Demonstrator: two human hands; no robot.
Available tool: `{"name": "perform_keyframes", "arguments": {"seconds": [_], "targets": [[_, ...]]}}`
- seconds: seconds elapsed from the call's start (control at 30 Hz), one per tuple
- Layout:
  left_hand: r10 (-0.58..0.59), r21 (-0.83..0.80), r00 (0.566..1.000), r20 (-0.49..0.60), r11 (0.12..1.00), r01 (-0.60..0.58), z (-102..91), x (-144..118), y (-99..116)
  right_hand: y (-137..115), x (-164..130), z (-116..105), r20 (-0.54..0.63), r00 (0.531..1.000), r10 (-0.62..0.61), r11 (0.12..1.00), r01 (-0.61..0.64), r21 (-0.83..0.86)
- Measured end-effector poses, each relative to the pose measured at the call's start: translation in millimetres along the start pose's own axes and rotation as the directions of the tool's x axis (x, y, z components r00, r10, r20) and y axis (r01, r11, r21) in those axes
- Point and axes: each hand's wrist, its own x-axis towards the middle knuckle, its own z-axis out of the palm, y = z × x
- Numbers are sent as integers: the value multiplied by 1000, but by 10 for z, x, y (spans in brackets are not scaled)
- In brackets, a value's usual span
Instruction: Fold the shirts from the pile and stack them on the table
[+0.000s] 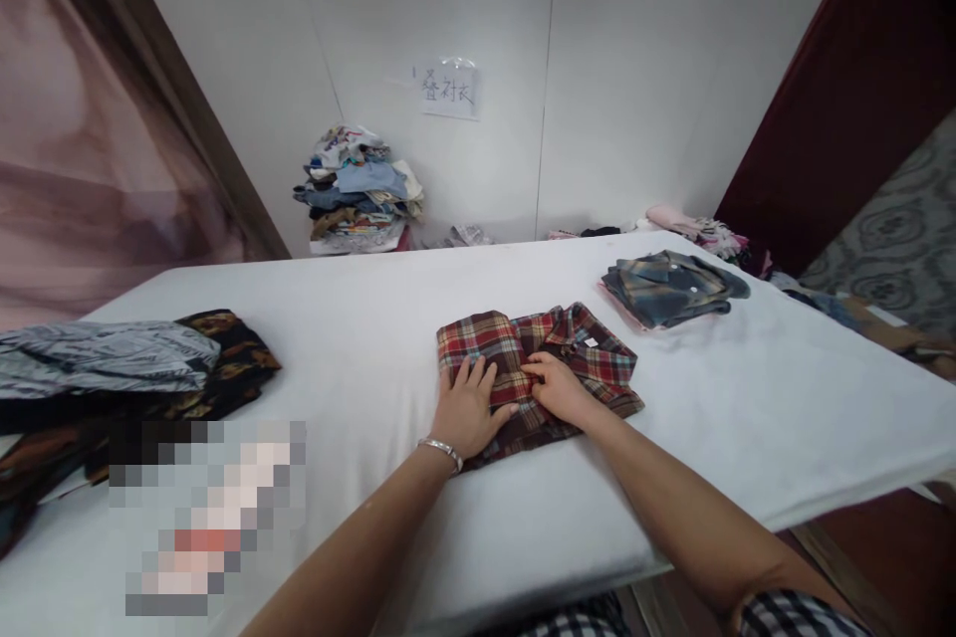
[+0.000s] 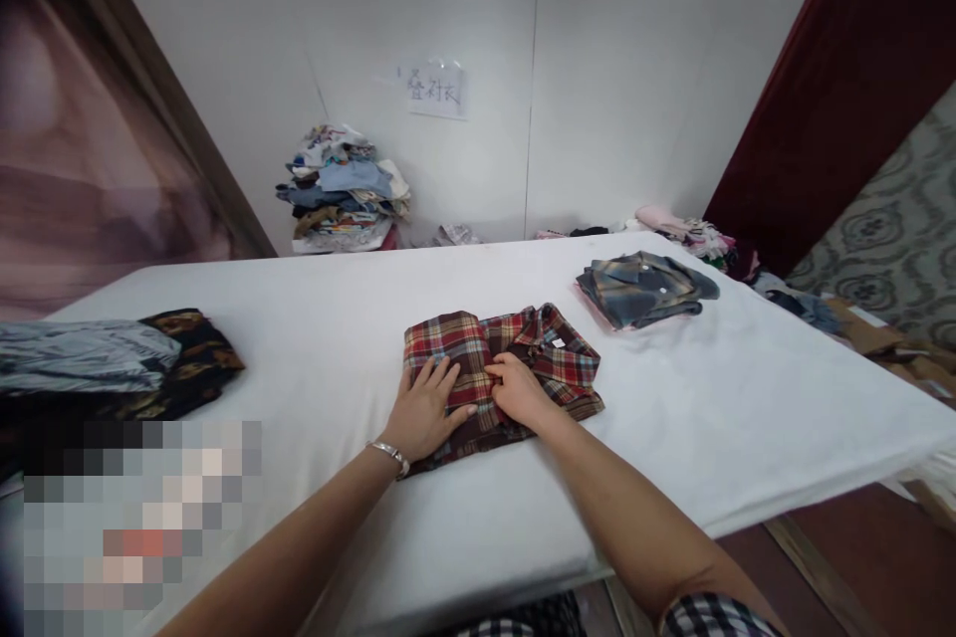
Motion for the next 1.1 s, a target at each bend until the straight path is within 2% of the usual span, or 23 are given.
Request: {"name": "perform_keyframes", "arguments": {"seconds": [0.1, 0.23, 0.3, 0.33, 0.37, 0.4, 0.47, 0.5, 0.53, 0.57, 0.67, 0.73, 0.8, 0.9, 0.97, 1.03, 1.1], "targets": [[5, -39, 1000, -20, 999, -6, 37, -10, -9, -41, -12, -9, -8, 1000, 12, 1000, -12, 26], [13, -111, 1000, -26, 994, -15, 18, 5, -27, -80, -185, -153, -74, 996, 57, 985, -44, 166], [24, -155, 999, -20, 988, -27, -51, 39, -79, -80, -417, -276, -125, 980, 156, 951, -115, 286], [31, -179, 999, -24, 983, -35, -98, 71, -122, -83, -570, -337, -118, 960, 252, 906, -192, 377], [37, -201, 999, -40, 979, -44, -148, 117, -178, -93, -737, -392, -78, 926, 370, 826, -290, 484], [41, -216, 997, -73, 975, -55, -199, 179, -242, -113, -907, -438, -3, 871, 491, 704, -395, 590], [49, -221, 987, -151, 972, -82, -284, 361, -378, -192, -1203, -496, 178, 732, 658, 408, -545, 733], [57, -215, 983, -172, 972, -94, -313, 480, -441, -247, -1309, -508, 252, 676, 692, 283, -576, 767], [65, -209, 983, -169, 973, -100, -330, 615, -495, -309, -1378, -508, 305, 642, 703, 192, -585, 788], [73, -207, 988, -138, 973, -101, -334, 760, -537, -371, -1409, -497, 345, 628, 697, 130, -585, 801], [79, -249, 995, 66, 967, -60, -288, 1200, -589, -521, -1318, -398, 420, 656, 627, 19, -552, 834], [101, -304, 972, 212, 952, -32, -233, 1436, -579, -568, -1177, -293, 432, 684, 587, -48, -503, 863], [125, -347, 946, 300, 938, -14, -181, 1598, -553, -586, -1035, -182, 414, 711, 568, -109, -433, 895], [129, -382, 936, 329, 924, 7, -131, 1727, -495, -606, -881, -44, 383, 721, 577, -161, -358, 919], [121, -410, 936, 331, 912, 27, -121, 1770, -445, -628, -822, 20, 378, 720, 582, -159, -355, 921], [110, -440, 936, 336, 897, 52, -132, 1798, -392, -643, -789, 69, 375, 716, 589, -130, -374, 918], [101, -470, 934, 342, 879, 77, -186, 1813, -358, -643, -765, 101, 330, 724, 606, -52, -378, 925]]}}
